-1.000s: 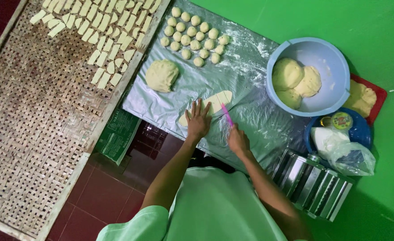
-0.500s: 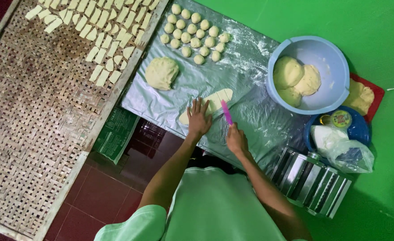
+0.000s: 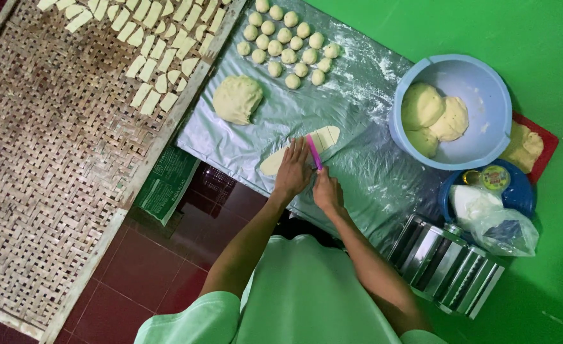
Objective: Flattening dough with a manual roller, cutting it into strips with a scraper, and folding them into shapes
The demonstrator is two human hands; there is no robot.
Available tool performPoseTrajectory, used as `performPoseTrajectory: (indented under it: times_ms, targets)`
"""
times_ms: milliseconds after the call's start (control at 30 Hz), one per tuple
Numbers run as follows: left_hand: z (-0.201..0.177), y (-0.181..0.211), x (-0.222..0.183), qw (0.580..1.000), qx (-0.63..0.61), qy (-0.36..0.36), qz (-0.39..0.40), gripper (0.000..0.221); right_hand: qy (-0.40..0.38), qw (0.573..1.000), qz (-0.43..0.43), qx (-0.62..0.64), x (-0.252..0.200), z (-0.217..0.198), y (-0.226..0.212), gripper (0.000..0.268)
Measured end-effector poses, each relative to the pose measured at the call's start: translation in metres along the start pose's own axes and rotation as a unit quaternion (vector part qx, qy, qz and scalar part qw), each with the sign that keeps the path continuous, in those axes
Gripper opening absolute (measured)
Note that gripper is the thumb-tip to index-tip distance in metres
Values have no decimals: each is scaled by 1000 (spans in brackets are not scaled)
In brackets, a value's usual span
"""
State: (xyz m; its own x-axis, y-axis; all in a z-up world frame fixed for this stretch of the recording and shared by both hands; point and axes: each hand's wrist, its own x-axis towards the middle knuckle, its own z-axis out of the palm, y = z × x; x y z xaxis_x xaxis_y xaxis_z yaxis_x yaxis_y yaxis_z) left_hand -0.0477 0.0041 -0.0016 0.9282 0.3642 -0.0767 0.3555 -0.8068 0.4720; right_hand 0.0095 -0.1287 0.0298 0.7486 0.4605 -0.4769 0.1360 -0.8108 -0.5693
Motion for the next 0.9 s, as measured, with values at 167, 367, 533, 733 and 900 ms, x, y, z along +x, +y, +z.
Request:
performPoseTrajectory:
  times_ms: [167,367,533,733,900]
  targets:
    - [4,5,-8,1000,13,1,22,80,-22,997,5,-70,15,21,23,27]
    - [8,14,-12,1000,21,-3,19,81,-56,996,43,-56,1,-8,-16,23]
    - [10,15,-15,999,43,-9,9,81,-57,991,57,-107,14,5,-11,27]
    - [5,17,-16,999,45,-3,7,83,-65,993,44,-87,9,-6,-25,29]
    - [2,17,-17,999,36,-8,8,83,-72,993,46,-86,5,-9,-28,31]
